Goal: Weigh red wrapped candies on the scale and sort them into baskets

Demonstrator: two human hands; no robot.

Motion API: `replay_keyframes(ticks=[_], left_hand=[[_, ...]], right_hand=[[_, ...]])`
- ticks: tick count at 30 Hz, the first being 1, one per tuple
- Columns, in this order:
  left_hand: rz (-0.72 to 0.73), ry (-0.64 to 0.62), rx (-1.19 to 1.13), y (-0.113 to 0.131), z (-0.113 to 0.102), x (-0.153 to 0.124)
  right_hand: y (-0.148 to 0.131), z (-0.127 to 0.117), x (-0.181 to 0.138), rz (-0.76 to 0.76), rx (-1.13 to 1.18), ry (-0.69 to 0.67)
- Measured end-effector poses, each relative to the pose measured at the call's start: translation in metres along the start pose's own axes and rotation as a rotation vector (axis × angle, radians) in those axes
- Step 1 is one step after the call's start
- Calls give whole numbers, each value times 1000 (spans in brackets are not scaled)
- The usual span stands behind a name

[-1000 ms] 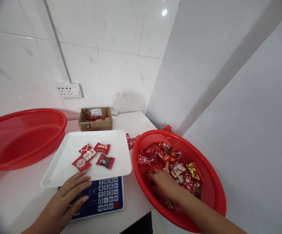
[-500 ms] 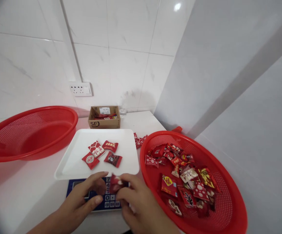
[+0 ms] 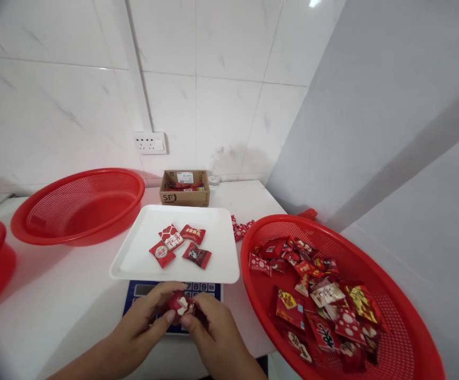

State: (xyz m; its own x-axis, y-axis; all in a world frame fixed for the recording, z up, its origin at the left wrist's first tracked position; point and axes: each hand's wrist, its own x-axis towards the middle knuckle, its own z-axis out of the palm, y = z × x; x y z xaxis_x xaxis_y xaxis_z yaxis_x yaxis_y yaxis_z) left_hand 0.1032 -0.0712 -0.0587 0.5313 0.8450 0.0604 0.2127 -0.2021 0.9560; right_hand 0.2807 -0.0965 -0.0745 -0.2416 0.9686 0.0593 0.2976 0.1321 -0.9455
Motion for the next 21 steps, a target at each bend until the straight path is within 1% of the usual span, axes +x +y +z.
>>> replay_keyframes(ticks=[3, 6, 8, 13, 15, 18, 21], left_hand=[[-47, -61, 110, 5, -1, 2], [-89, -116, 132, 8, -2, 5], [-92, -116, 58, 8, -2, 6], [-149, -102, -251, 6, -3, 6], [-149, -104, -285, 7, -5, 5], [-124, -67, -202, 9, -7, 7], [-87, 41, 6, 9, -10, 10]], right_hand=[[2, 1, -3, 14, -93, 28], [2, 1, -6, -8, -117, -16], [0, 2, -7, -5, -84, -43], [-7, 5, -5, -2, 67, -135], [-9, 5, -4, -5, 74, -150], [-8, 6, 1, 14, 30, -107], [-5, 5, 7, 36, -16, -3]])
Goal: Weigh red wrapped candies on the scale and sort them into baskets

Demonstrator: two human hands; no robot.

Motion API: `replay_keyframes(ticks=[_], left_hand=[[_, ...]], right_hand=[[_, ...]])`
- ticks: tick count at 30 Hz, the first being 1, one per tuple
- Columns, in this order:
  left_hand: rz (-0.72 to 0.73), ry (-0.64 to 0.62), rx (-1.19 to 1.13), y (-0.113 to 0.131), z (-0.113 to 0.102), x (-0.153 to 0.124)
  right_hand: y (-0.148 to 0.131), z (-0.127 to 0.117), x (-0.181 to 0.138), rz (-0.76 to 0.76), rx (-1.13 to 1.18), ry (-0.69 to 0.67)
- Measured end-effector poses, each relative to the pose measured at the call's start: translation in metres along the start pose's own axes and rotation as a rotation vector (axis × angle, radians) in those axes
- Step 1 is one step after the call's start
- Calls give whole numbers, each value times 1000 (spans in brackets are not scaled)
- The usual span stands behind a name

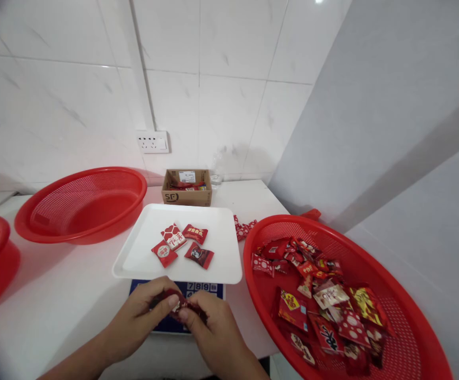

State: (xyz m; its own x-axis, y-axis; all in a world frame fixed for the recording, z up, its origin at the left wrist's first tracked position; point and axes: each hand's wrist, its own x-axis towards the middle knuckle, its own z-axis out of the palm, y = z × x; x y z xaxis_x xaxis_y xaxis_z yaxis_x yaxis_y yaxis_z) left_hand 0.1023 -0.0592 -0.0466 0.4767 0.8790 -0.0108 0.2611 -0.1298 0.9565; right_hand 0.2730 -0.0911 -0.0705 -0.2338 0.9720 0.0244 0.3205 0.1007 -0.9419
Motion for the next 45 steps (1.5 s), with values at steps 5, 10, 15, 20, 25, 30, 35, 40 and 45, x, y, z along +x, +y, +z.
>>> replay_keyframes(ticks=[5, 10, 15, 20, 25, 30, 35, 40, 45], left_hand=[[57, 152, 217, -14, -2, 6], [343, 277, 663, -30, -8, 16], [448, 133, 888, -36, -13, 23], [425, 155, 930, -40, -13, 25], [433, 111, 915, -31, -18, 35], [442, -8, 858, -19, -30, 43], [403, 50, 903, -22, -42, 53], [336, -125, 997, -29, -47, 77], [299, -231, 1063, -31, -47, 88]], right_hand=[[3, -4, 16, -29, -79, 220], [5, -7, 34, -154, -339, 306], [9, -4, 42, -342, -626, 383], [17, -1, 45, -370, -694, 240], [15, -3, 54, -329, -657, 204], [5, -6, 60, -313, -683, 178], [4, -13, 66, -279, -709, 194], [4, -14, 78, -227, -803, 114], [10, -9, 78, -214, -794, 139]])
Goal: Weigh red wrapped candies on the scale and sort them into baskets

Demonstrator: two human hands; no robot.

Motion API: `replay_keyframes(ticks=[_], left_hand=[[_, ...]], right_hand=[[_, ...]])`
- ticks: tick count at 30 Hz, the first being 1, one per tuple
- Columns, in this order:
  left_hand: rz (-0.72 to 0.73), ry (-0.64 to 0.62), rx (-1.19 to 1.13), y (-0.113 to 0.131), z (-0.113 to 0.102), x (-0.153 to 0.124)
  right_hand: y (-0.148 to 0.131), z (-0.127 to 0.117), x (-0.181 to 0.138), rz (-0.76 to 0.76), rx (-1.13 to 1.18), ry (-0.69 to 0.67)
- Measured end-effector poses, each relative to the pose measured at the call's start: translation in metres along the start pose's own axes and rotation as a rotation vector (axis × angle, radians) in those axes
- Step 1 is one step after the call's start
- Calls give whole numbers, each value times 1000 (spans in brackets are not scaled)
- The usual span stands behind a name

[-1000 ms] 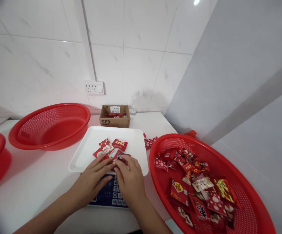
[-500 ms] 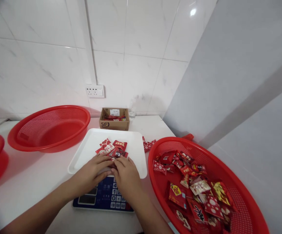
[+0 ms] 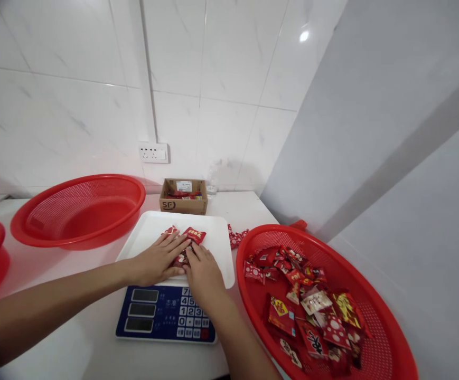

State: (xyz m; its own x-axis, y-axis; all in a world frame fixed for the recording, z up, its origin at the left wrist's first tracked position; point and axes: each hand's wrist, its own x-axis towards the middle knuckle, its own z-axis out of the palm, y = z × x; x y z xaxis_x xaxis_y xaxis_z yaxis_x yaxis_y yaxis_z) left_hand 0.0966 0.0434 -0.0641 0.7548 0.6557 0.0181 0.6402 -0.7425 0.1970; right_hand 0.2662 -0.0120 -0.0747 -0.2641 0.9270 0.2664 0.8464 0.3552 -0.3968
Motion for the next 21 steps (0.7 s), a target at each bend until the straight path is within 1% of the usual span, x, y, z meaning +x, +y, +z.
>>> replay_keyframes(ticks=[2, 4, 7, 9, 11, 13, 16, 18, 21], left_hand=[[-11, -34, 1, 3, -5, 3], [-18, -49, -4, 8, -12, 8], [2, -35, -3, 17, -20, 21], [15, -59, -6, 21, -20, 29], [8, -109, -9, 22, -16, 35], [-6, -149, -11, 22, -12, 39], [-1, -165, -14, 19, -9, 40], [-1, -145, -21, 18, -10, 39], [-10, -66, -68, 20, -13, 30]], right_hand=[[2, 0, -6, -9, 42, 57], [4, -4, -15, -22, 82, 143], [6, -18, -35, -26, 96, 241], [10, -33, -51, -10, 55, 255], [20, -48, -67, 27, -16, 241], [35, -63, -81, 89, -96, 198], [67, -81, -94, 219, -222, 62], [88, -91, -97, 288, -316, -86], [111, -101, -96, 380, -404, -306]])
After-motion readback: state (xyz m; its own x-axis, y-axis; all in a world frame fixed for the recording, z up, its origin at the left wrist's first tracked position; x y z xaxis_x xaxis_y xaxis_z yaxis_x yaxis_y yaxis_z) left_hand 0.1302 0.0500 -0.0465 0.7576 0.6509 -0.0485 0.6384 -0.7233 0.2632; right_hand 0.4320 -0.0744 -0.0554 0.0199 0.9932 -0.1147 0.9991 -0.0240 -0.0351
